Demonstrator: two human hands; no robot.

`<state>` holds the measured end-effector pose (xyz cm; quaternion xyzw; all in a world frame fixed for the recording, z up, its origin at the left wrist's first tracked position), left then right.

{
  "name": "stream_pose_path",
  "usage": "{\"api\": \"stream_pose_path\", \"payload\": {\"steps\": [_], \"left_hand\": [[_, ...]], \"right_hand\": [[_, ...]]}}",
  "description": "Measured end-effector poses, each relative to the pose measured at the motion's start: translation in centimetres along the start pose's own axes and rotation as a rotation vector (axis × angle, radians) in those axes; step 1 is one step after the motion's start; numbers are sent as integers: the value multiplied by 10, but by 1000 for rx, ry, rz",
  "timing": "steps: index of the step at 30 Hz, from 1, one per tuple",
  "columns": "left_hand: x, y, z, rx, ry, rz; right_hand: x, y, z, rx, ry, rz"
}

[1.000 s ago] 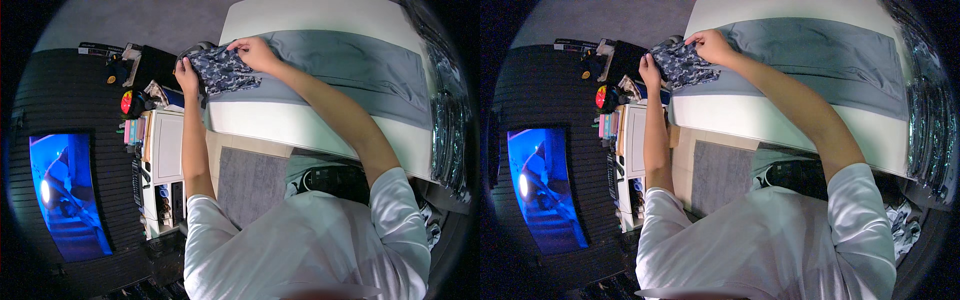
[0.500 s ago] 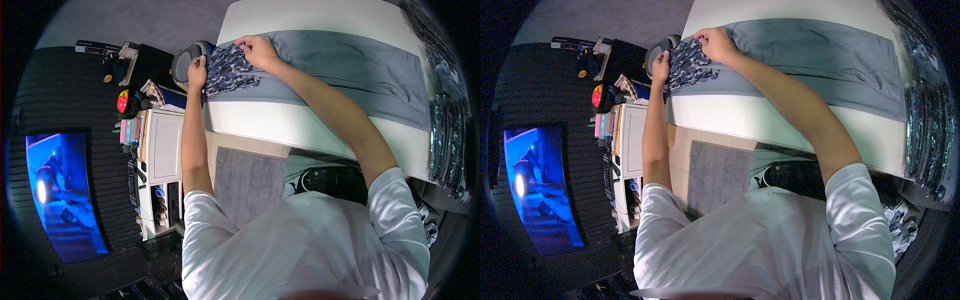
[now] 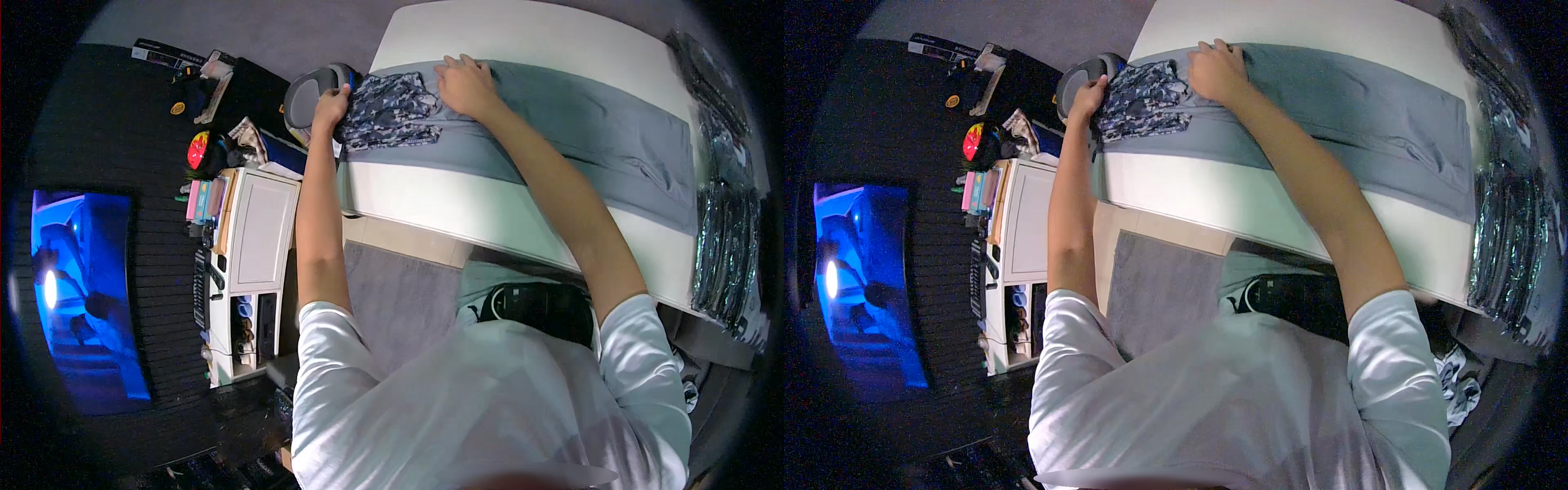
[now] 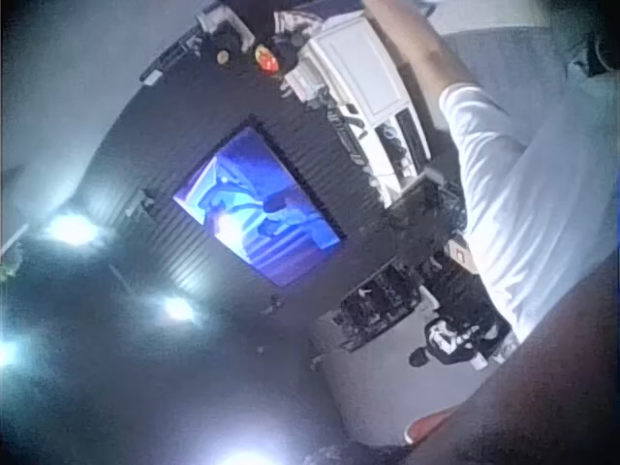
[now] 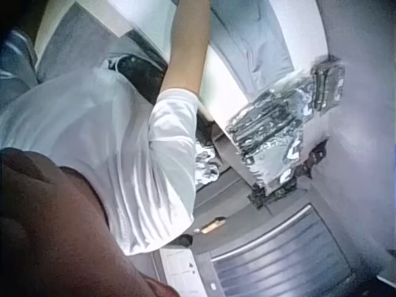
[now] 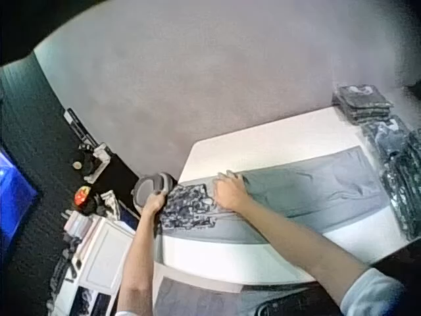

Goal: The person is folding a grey shirt and placing it neatly.

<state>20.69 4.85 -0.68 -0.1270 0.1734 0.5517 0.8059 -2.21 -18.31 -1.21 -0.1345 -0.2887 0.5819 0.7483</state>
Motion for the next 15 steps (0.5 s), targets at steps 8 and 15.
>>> {"api": "stream_pose_path", "payload": {"steps": [8, 15], "left_hand": [[-1, -21, -14, 151, 532, 218], [40, -29, -1, -311, 813, 312]], "right_hand": [[-5, -18, -6, 192, 65, 43], [-8, -15, -21, 299, 21, 63]]}}
Point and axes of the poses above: each hand's wrist, its own y-axis away from the middle knuckle, its own z-axis out of the back of the hand, x = y × z, the point moved 7 cm from there along -y, towards the middle knuckle, and after that the axes turned 1 degree about z, right-handed, at the moved point
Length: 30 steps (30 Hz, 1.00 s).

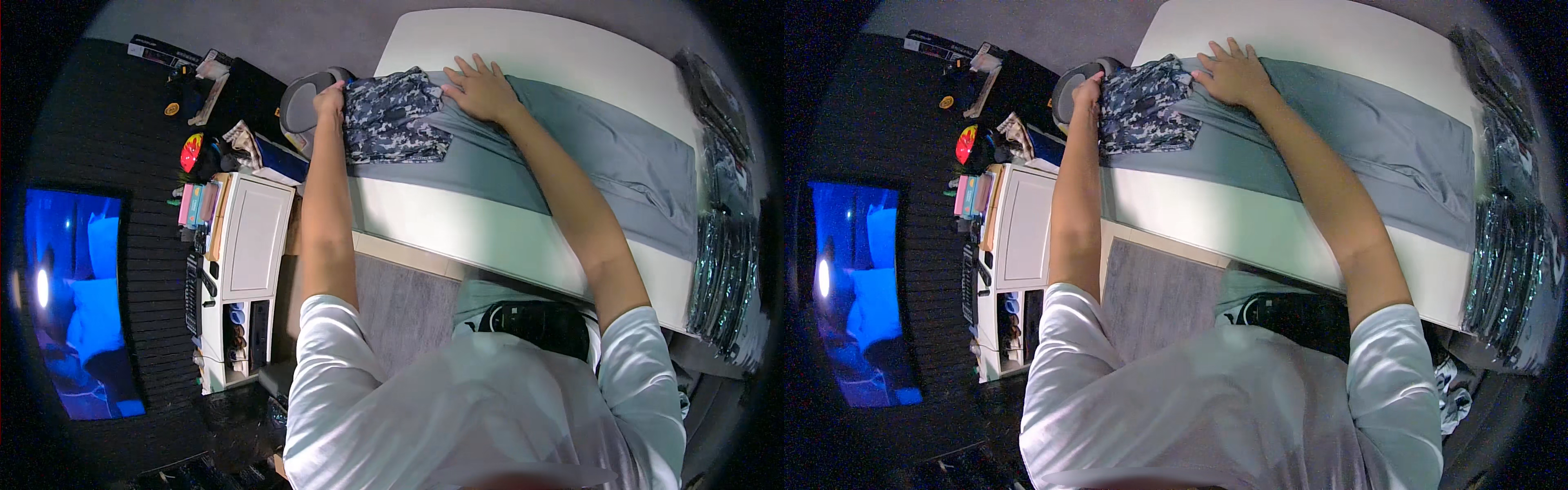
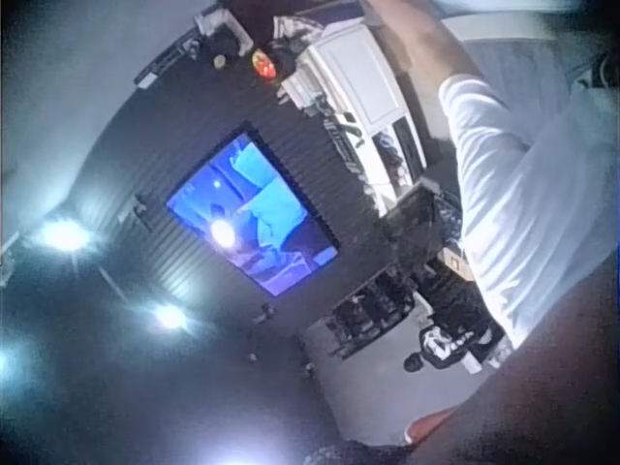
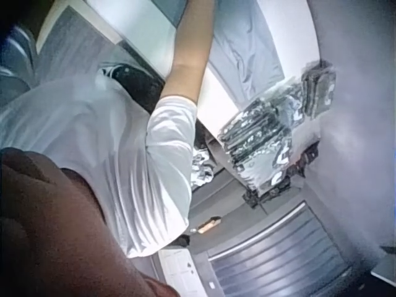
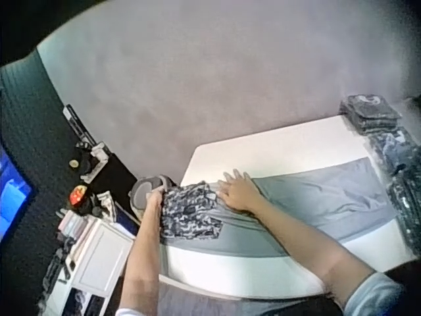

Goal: The person is folding a grey shirt and placing it neatly.

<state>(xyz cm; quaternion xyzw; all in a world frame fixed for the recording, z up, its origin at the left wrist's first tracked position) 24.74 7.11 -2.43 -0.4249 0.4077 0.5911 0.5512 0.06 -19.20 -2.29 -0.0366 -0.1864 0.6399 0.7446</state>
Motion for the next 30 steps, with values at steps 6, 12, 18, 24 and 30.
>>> {"api": "stream_pose_path", "payload": {"steps": [6, 12, 18, 24, 30], "left_hand": [[-5, 13, -22, 86, -685, -340], [6, -16, -1, 262, -426, -158], [7, -12, 18, 97, 41, -14], [13, 4, -17, 294, -4, 372], [4, -10, -1, 83, -328, -174]], "right_hand": [[-18, 15, 3, 27, 90, -92], [33, 7, 36, -268, -287, 167], [100, 38, 5, -95, -162, 439], [78, 41, 5, -72, -192, 414], [82, 42, 8, -80, -203, 395]]}}
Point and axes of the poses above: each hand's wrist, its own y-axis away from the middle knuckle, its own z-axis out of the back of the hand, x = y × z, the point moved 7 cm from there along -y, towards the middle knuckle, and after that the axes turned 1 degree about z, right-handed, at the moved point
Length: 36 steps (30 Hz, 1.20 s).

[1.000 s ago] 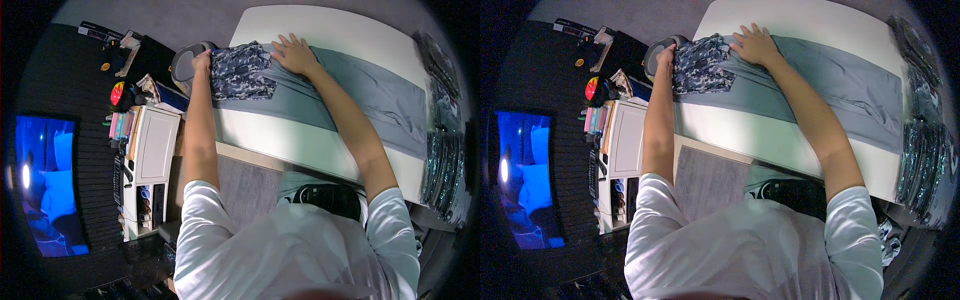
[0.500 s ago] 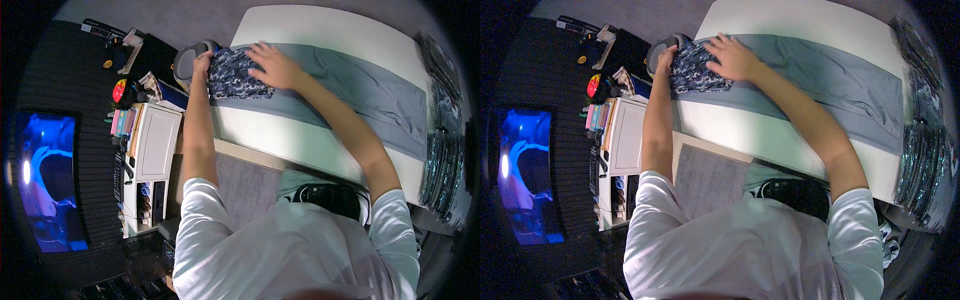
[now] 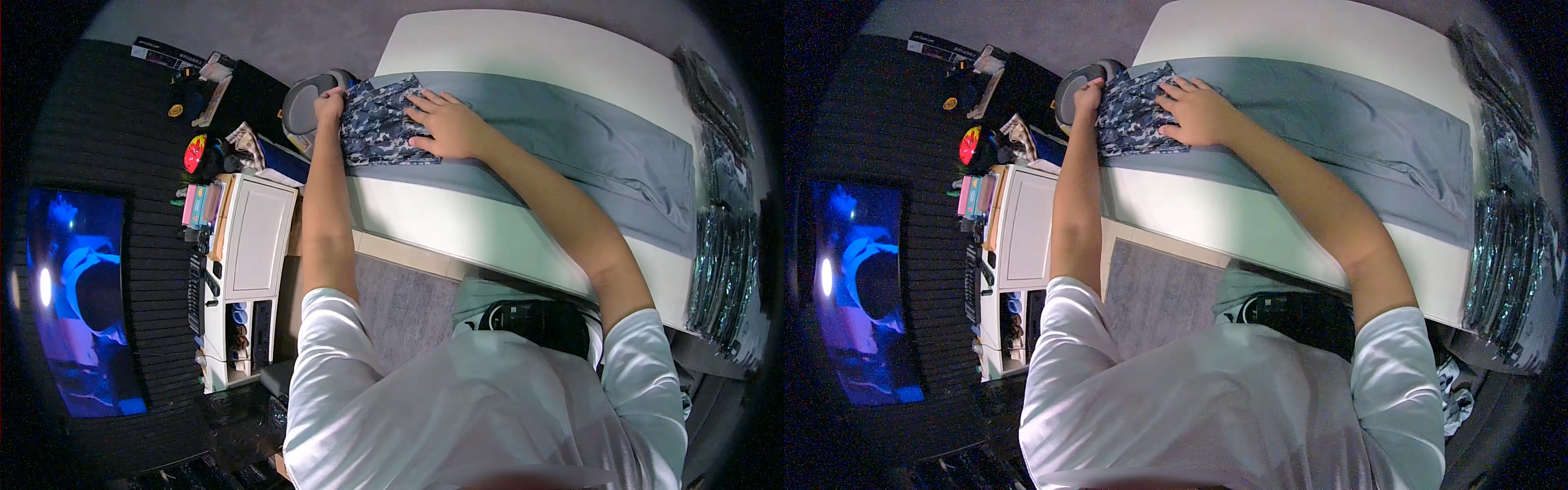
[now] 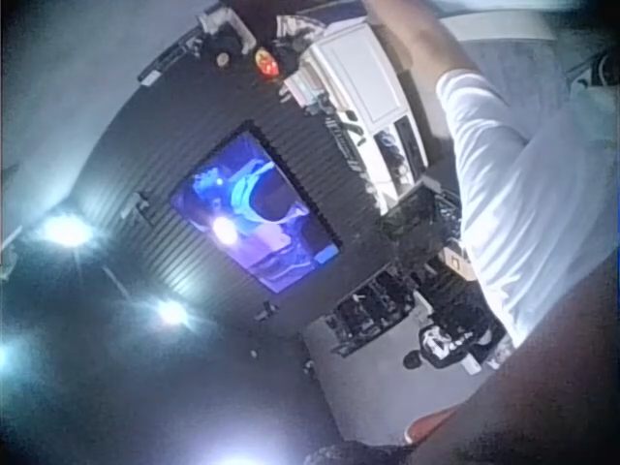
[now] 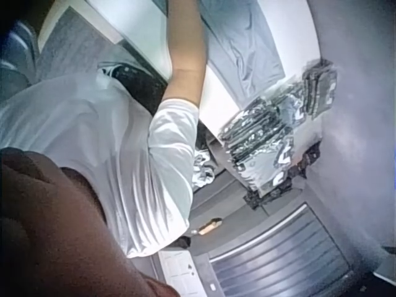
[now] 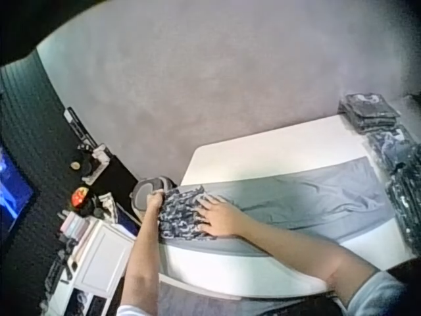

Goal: The person is folding a grey shirt and placing it neatly.

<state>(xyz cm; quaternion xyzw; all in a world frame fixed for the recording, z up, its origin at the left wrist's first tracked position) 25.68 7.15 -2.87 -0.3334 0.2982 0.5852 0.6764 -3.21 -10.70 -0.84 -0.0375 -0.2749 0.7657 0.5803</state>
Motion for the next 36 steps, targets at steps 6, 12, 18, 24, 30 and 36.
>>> {"api": "stream_pose_path", "payload": {"steps": [6, 12, 18, 24, 30, 36], "left_hand": [[-25, 5, 56, -176, -280, -124], [-33, 79, 59, 309, -549, -53], [-16, 131, 62, 452, -490, -188], [1, 122, 59, 272, -243, -205], [18, 110, 63, 175, -163, -236], [-13, 129, 55, 62, -709, -505]], "right_hand": [[2, -12, 20, -360, -190, 8], [-28, -2, 31, -366, 26, -324], [-45, -8, 29, -337, -264, -261], [-51, -9, 19, -327, -563, -334], [-58, -12, 9, -200, -851, -466], [-65, 9, 40, -90, -230, -430]]}}
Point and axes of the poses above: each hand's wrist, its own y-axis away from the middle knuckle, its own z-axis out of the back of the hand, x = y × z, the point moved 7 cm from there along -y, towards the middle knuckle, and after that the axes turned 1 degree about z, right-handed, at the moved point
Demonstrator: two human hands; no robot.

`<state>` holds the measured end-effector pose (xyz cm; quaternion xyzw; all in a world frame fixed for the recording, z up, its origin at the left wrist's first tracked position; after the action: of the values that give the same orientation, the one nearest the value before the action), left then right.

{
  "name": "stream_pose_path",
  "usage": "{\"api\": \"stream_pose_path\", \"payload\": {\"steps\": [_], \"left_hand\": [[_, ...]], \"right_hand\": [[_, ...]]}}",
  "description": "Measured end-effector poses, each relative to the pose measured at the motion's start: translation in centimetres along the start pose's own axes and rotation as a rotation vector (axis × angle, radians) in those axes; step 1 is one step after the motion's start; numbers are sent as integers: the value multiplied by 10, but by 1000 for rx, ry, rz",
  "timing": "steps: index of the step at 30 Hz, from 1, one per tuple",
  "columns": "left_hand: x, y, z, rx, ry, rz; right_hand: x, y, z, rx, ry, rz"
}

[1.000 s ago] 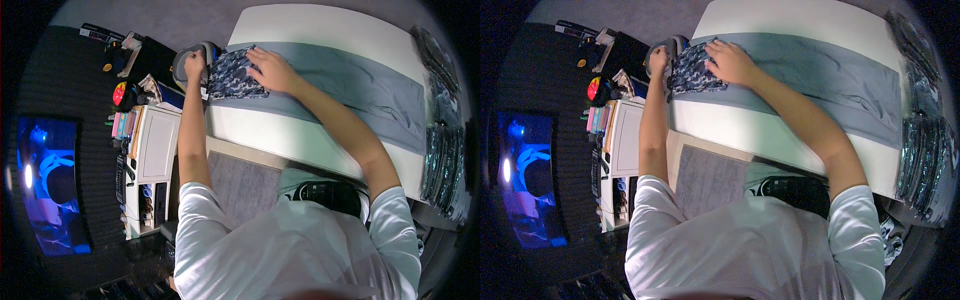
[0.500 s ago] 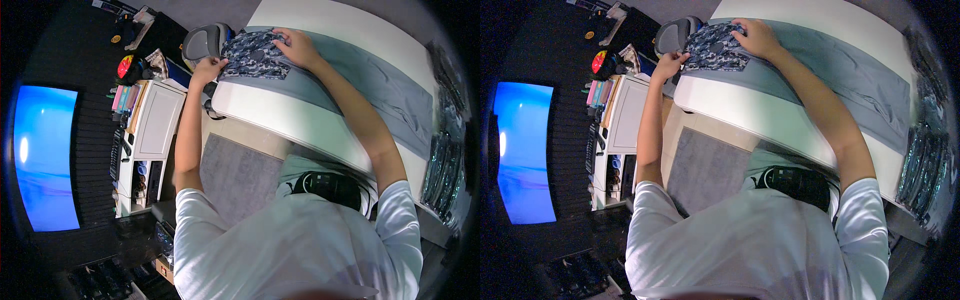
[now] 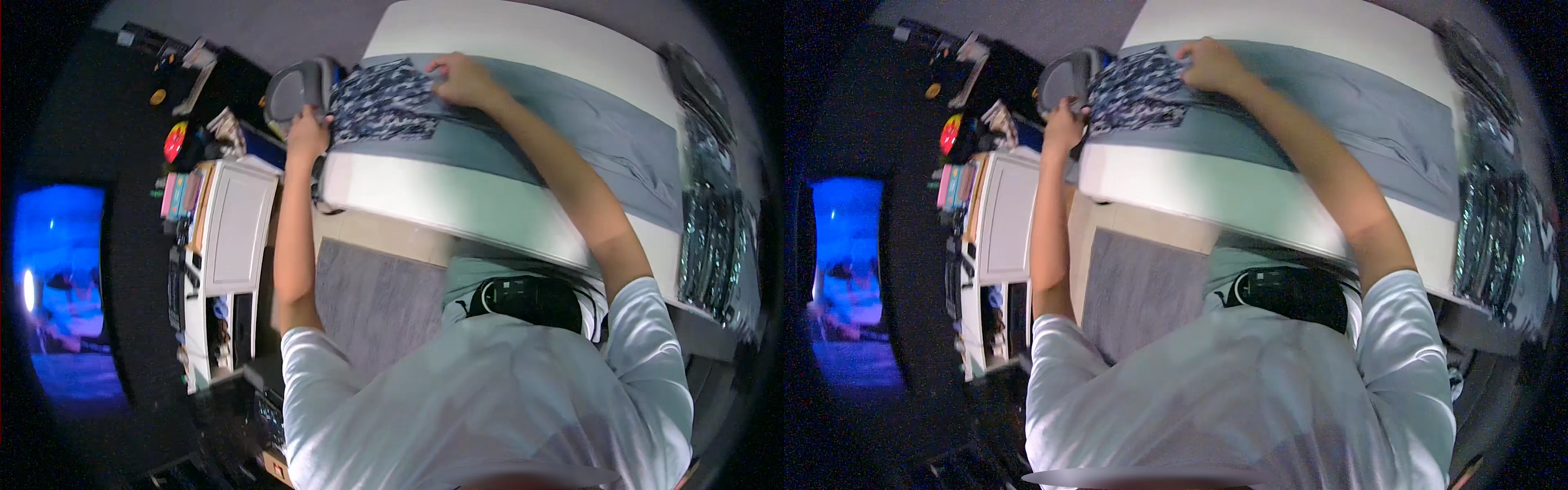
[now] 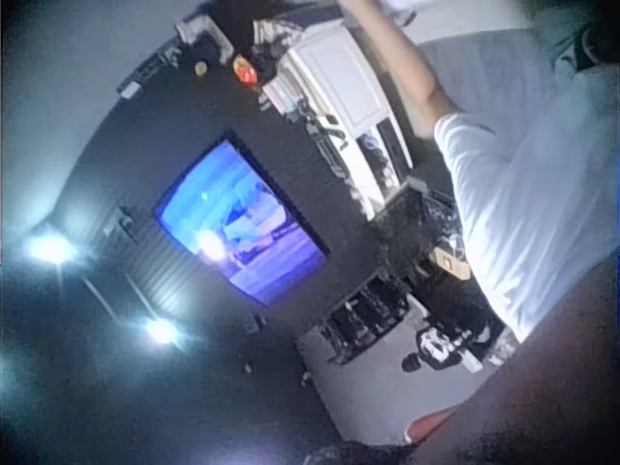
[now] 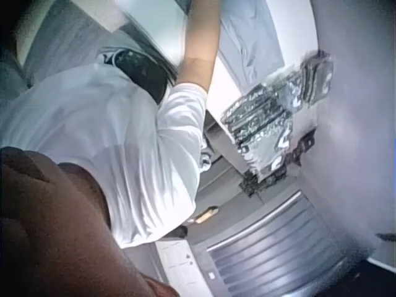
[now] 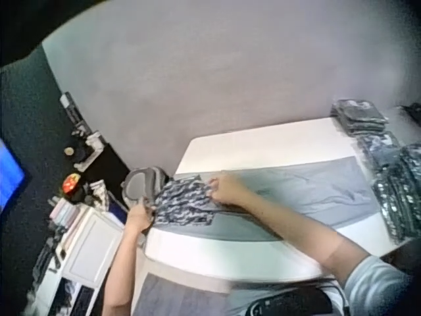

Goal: The person is folding a grey shirt and placing it neatly.

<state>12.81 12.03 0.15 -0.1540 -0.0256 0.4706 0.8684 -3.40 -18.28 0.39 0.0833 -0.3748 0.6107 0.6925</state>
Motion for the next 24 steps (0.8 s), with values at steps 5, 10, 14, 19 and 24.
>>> {"api": "stream_pose_path", "payload": {"steps": [5, 10, 14, 19, 24], "left_hand": [[-101, 7, 59, -164, 184, -284], [-205, 11, 51, -90, 373, -461], [-281, 21, 25, -138, 388, -707], [-394, 90, 20, -5, 589, -1043], [-502, 144, 30, 15, 561, -1156]], "right_hand": [[-8, 63, 61, -99, 131, -74], [-59, 163, 189, -200, 610, -411], [-126, 266, 275, -249, 857, -868], [-147, 270, 276, -211, 845, -911], [-185, 247, 293, -283, 795, -942]]}}
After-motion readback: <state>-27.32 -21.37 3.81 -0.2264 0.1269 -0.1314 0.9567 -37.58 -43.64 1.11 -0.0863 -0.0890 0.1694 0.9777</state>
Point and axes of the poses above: each hand's wrist, its own y-axis away from the middle knuckle, its own z-axis out of the back of the hand, x = y × z, the point moved 7 cm from there along -y, towards the middle knuckle, and after that the axes turned 1 degree about z, right-handed, at the moved point
